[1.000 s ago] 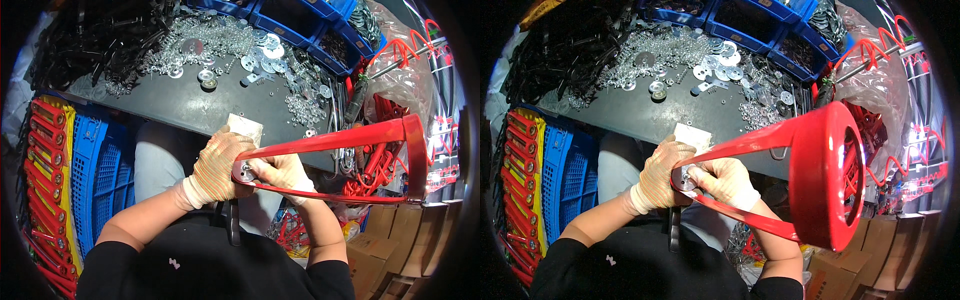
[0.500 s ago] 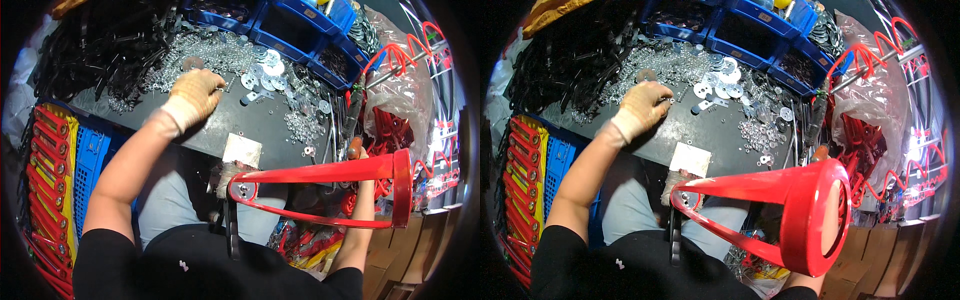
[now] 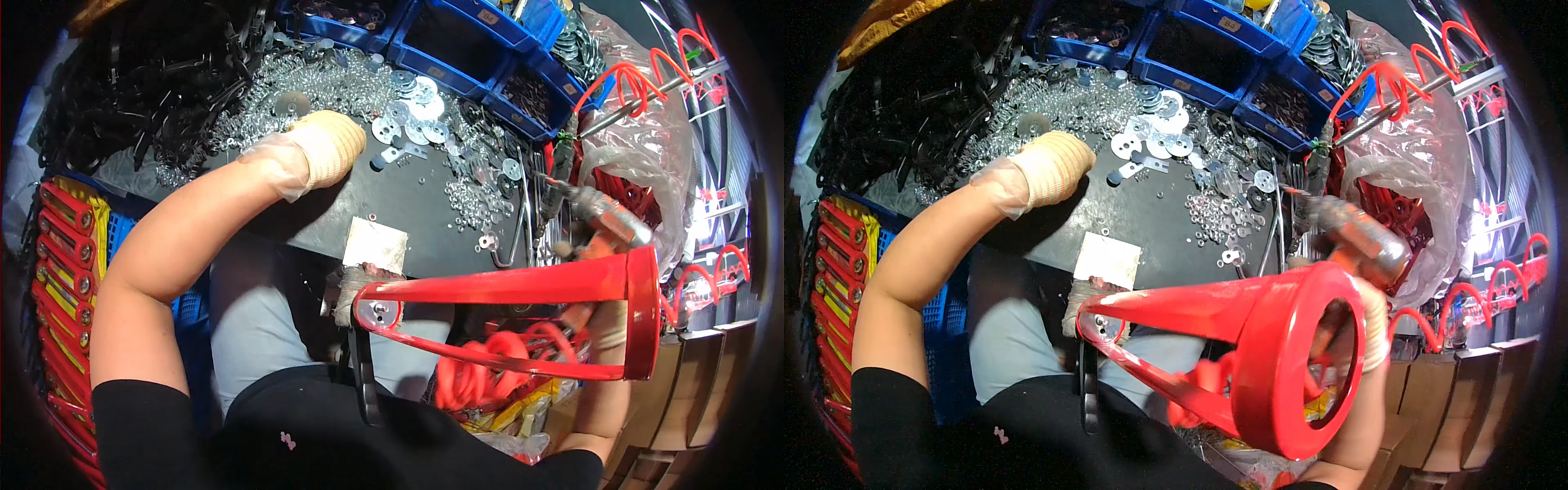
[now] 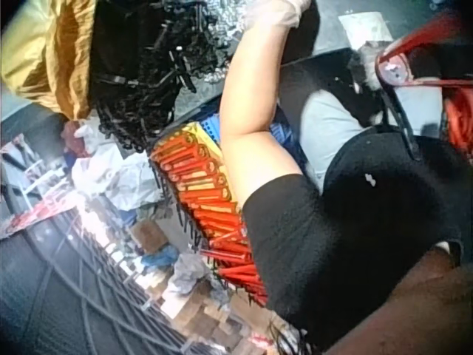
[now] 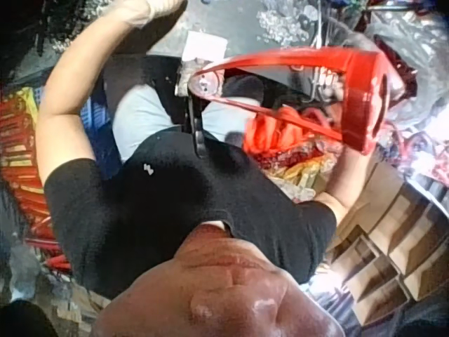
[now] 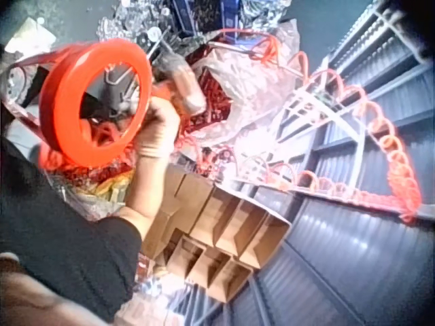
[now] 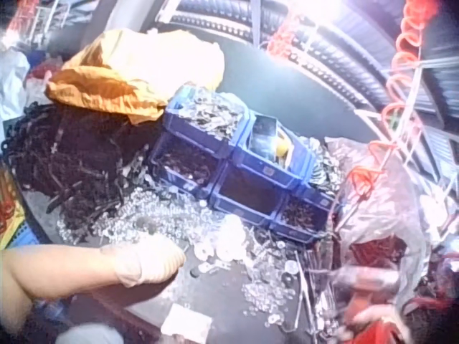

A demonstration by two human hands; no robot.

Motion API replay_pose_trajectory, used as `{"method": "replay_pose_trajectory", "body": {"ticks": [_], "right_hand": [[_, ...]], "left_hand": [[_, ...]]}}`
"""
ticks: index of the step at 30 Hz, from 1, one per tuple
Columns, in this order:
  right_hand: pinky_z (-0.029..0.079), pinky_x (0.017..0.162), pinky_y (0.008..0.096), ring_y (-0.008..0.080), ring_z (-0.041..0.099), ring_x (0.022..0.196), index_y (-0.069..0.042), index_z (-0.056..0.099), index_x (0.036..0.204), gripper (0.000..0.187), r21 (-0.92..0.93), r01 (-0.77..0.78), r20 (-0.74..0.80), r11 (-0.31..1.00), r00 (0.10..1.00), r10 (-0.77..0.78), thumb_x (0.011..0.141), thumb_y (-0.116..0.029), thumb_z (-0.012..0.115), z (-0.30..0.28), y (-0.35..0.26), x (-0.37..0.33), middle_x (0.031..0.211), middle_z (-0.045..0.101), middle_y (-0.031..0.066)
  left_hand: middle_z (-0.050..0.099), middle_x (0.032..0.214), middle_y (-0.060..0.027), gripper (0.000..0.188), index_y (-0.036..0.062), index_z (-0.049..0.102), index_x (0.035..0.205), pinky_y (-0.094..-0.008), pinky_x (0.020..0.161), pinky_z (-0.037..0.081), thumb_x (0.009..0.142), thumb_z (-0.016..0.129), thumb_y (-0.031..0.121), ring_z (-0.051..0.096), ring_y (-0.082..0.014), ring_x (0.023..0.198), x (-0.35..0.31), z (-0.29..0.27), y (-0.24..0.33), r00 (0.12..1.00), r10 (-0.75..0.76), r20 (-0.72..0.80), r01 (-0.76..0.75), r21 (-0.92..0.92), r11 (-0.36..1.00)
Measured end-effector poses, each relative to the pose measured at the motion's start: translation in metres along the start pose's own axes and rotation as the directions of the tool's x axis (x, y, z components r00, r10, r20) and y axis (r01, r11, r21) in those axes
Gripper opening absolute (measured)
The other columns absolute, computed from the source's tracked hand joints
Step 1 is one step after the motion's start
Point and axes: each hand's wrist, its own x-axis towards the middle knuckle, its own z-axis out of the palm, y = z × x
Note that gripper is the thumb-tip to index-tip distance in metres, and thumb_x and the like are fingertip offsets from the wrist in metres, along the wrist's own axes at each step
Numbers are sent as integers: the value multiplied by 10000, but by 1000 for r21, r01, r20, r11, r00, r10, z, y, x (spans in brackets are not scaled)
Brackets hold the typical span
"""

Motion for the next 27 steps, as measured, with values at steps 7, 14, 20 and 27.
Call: {"method": "replay_pose_trajectory", "body": {"ticks": [7, 14, 20, 27], "right_hand": [[481, 542, 288, 147, 589, 632, -35, 508, 1105, 582, -282, 354, 251, 892, 924, -287, 715, -424, 696, 54, 85, -21, 836, 623, 74], [526, 663, 316, 201, 640, 756, -29, 544, 1115, 595, -17, -281, 439, 960, 860, 260, 698, -400, 751, 61, 65, -31, 962, 643, 147], [528, 664, 316, 207, 642, 766, -27, 543, 1121, 589, -35, -233, 408, 972, 884, 227, 699, -382, 746, 58, 70, -40, 969, 642, 151], [530, 665, 317, 214, 645, 778, -24, 542, 1129, 581, -70, -213, 305, 974, 925, 225, 699, -361, 741, 40, 61, -39, 978, 640, 155]], "left_hand": [[628, 879, -71, 266, -17, 592, 1060, -282, 578, 495, 851, 619, 146, 609, -133, 702, -42, 13, 48, 980, -85, -181, -197, -800, -567], [632, 864, -72, 269, 58, 587, 1067, -232, 574, 493, 858, 666, 209, 606, -136, 667, -70, 19, 81, 980, -129, -150, -183, -445, -876], [606, 821, -75, 288, -1, 585, 1042, -212, 578, 494, 851, 678, 194, 605, -127, 696, -77, -3, 89, 979, -147, -139, -199, -522, -830], [548, 1176, -162, 727, -42, 456, 1276, -325, 870, 435, 867, 551, 551, 529, -196, 1032, -99, 25, 89, 735, -487, -471, -352, -880, 321]]}}
